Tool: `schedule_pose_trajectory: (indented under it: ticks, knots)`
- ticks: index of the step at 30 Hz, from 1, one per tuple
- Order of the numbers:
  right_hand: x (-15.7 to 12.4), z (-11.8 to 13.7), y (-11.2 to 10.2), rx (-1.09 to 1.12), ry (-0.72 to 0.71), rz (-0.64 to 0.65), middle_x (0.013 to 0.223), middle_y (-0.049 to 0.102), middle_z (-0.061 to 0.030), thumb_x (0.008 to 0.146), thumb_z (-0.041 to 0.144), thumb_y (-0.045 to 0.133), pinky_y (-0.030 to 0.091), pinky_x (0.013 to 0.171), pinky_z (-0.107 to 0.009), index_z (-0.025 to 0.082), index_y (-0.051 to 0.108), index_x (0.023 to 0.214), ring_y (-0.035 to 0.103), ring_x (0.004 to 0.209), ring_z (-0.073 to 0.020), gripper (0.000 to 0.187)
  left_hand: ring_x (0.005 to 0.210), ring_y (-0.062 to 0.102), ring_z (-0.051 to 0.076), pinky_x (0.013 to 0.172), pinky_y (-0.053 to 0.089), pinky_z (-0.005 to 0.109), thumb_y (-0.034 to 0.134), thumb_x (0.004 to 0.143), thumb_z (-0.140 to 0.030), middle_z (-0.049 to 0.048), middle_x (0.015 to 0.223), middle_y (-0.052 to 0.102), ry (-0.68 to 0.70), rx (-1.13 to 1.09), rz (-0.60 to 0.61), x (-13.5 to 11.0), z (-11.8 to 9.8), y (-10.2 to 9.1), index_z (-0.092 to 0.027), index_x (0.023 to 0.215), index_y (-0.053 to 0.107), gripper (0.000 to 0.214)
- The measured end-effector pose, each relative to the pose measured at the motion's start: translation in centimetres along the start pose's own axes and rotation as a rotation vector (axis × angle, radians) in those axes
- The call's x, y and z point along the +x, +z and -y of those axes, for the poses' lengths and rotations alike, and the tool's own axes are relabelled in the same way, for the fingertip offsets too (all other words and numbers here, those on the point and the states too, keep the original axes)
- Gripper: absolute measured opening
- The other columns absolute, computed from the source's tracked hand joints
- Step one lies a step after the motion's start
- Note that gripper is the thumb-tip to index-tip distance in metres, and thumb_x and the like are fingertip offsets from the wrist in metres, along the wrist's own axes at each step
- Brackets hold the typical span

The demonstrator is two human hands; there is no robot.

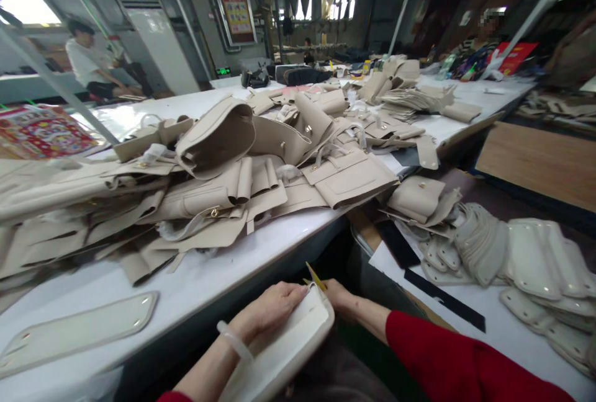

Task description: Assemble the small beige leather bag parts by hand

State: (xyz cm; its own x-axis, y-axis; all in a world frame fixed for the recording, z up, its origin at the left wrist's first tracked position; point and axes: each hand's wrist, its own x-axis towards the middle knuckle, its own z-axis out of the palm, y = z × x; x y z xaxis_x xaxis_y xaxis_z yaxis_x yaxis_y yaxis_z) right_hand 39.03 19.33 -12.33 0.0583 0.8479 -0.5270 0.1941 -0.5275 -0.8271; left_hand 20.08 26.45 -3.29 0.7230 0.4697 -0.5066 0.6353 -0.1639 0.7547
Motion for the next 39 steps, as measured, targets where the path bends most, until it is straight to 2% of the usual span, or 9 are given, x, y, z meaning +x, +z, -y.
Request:
schedule_pose_trajectory:
  ticks: [4,9,11,14,18,22,27,31,39]
  knots:
    - [-2.4,-0.7,-6.1,-0.062,0.029,0.002,0.057,0.053,0.0041,0.081,0.065,0.059,0.033,0.038,-0.021,0.017,0.056,0.087,0.046,0.039,-0.0099,0.048,0.068,0.049,0.017,0.060,0.038,0.028,0.038,0.091,-0.066,0.0022,0.074,0.060,-0.011,-0.047,0.013,0.0,0.0,-0.1,-0.016,0.074,0.065,0.059]
    - [-4.2,2.4,-10.1,-0.277,0.054,0.534,0.063,0.067,-0.0061,0.069,0.077,0.060,0.050,0.045,-0.029,0.014,0.064,0.088,0.063,0.050,-0.0199,0.066,0.073,0.056,0.019,0.063,0.041,0.028,0.044,0.090,-0.064,0.0042,0.080,0.067,-0.011,-0.105,0.019,0.1,0.5,-0.2,-0.015,0.082,0.072,0.057]
    - [-3.4,3.9,-9.7,-0.526,-0.047,0.556,0.070,0.070,-0.0066,0.075,0.072,0.057,0.047,0.047,-0.025,0.014,0.065,0.087,0.065,0.056,-0.0194,0.060,0.079,0.059,0.020,0.068,0.044,0.028,0.047,0.090,-0.061,0.0052,0.089,0.070,-0.006,-0.129,-0.002,0.2,0.8,-0.1,-0.016,0.092,0.075,0.053]
    - [-1.8,5.7,-8.9,-0.766,-0.247,0.261,0.076,0.069,-0.0072,0.093,0.060,0.043,0.036,0.053,-0.025,0.015,0.062,0.077,0.064,0.068,-0.0186,0.052,0.091,0.062,0.022,0.077,0.046,0.028,0.056,0.087,-0.057,0.0071,0.106,0.071,-0.019,-0.167,-0.078,0.4,1.2,0.2,-0.017,0.129,0.062,0.059]
    - [-0.6,8.1,-7.9,-1.048,-0.518,0.018,0.080,0.071,-0.0121,0.104,0.050,0.028,0.029,0.064,-0.033,0.015,0.063,0.075,0.065,0.079,-0.0247,0.057,0.074,0.061,0.019,0.065,0.045,0.027,0.065,0.082,-0.055,0.0042,0.087,0.072,-0.052,-0.205,-0.163,0.4,1.0,0.4,-0.014,0.150,0.035,0.085]
    - [0.4,9.9,-6.6,-1.254,-0.737,0.069,0.079,0.073,-0.0125,0.103,0.053,0.035,0.021,0.060,-0.033,0.016,0.066,0.077,0.067,0.073,-0.0251,0.055,0.065,0.057,0.016,0.058,0.041,0.025,0.067,0.083,-0.047,-0.0004,0.074,0.069,-0.044,-0.198,-0.191,0.3,0.3,0.3,-0.017,0.152,0.032,0.083]
    - [1.3,10.5,-5.5,-1.381,-0.890,0.143,0.073,0.073,-0.0095,0.103,0.051,0.036,0.016,0.056,-0.032,0.017,0.067,0.079,0.066,0.064,-0.0219,0.052,0.064,0.052,0.013,0.060,0.038,0.023,0.064,0.087,-0.043,-0.0046,0.080,0.070,0.095,-0.120,-0.210,0.1,0.1,0.2,-0.032,0.139,0.054,0.054]
    - [1.4,10.6,-5.4,-1.414,-0.931,0.167,0.071,0.072,-0.0090,0.105,0.050,0.032,0.017,0.054,-0.031,0.017,0.066,0.076,0.066,0.062,-0.0215,0.055,0.064,0.049,0.011,0.063,0.037,0.023,0.058,0.091,-0.042,-0.0070,0.084,0.069,0.162,-0.082,-0.194,0.0,-0.1,0.1,-0.035,0.134,0.059,0.043]
    - [0.9,10.7,-5.2,-1.449,-0.901,0.212,0.072,0.073,-0.0099,0.106,0.046,0.032,0.022,0.053,-0.030,0.017,0.067,0.080,0.069,0.063,-0.0230,0.052,0.079,0.064,0.018,0.075,0.043,0.026,0.051,0.095,-0.045,-0.0021,0.100,0.076,0.140,-0.031,-0.182,-0.3,-0.7,0.1,-0.032,0.131,0.062,0.040]
